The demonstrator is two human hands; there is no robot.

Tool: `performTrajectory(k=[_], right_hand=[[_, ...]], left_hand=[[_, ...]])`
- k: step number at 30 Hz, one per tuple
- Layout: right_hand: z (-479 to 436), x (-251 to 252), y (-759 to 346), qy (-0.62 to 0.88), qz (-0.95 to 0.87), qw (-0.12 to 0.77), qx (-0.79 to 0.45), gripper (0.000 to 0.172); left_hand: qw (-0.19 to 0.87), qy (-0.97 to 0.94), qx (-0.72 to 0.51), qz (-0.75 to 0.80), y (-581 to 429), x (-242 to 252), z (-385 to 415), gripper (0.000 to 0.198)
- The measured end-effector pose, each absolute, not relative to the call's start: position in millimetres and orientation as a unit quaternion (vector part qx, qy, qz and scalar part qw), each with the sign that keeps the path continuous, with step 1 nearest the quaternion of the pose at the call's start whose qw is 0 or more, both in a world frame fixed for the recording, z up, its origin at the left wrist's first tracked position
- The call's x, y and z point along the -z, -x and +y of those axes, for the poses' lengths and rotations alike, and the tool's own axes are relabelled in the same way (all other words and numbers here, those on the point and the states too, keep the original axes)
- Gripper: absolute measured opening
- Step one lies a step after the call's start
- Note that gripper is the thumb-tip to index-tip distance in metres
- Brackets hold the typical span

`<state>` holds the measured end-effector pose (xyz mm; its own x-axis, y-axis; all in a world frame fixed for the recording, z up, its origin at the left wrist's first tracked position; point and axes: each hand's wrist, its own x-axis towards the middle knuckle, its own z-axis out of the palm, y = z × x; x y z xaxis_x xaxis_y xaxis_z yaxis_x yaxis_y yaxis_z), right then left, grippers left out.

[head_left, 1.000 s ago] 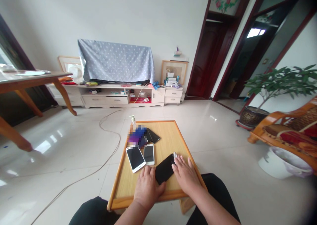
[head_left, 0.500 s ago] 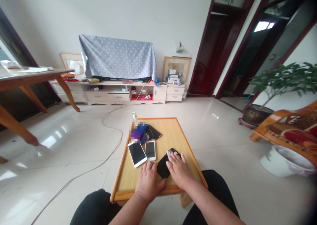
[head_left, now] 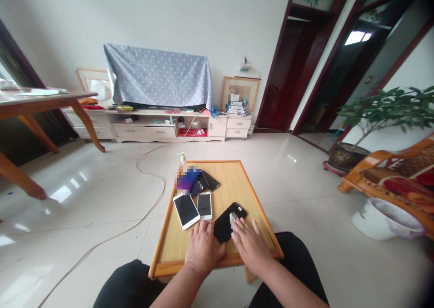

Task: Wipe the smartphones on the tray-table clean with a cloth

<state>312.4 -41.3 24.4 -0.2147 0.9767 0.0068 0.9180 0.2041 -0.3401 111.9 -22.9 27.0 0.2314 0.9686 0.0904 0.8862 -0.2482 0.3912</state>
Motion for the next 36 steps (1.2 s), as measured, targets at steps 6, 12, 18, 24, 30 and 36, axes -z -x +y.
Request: performTrajectory(k=[6,12,18,24,30,36], right_hand=[[-32,-32,-302,0.628,-0.760,0.120,-0.116,0.056],[-31,-38,-286,0.522,-0.828,0.142,-0.148,0.050],[-2,-34,-286,0.612,-0.769,0.144,-0.111,0.053],[0,-31,-269,0.553,-0.808,0.152,-0.136,0.050],[25,-20,-312,0.653,-0.742,0.144,-0.049,0.054],[-13,42,-319,0.563,-0.805,0.189,0.002,0.046]], left_hand=[[0.129,-0.771,-0.163,0.602,-111,-28,-23,0.058],[0.140,-0.769,-0.159,0.603,-111,-31,-24,0.049],[0.142,-0.766,-0.160,0.606,-113,-39,-27,0.054],[0.153,-0.763,-0.147,0.610,-113,-41,-27,0.054],[0.156,-0.747,-0.146,0.629,-112,-33,-24,0.068],[0.192,-0.742,-0.110,0.632,-108,-26,-14,0.074]])
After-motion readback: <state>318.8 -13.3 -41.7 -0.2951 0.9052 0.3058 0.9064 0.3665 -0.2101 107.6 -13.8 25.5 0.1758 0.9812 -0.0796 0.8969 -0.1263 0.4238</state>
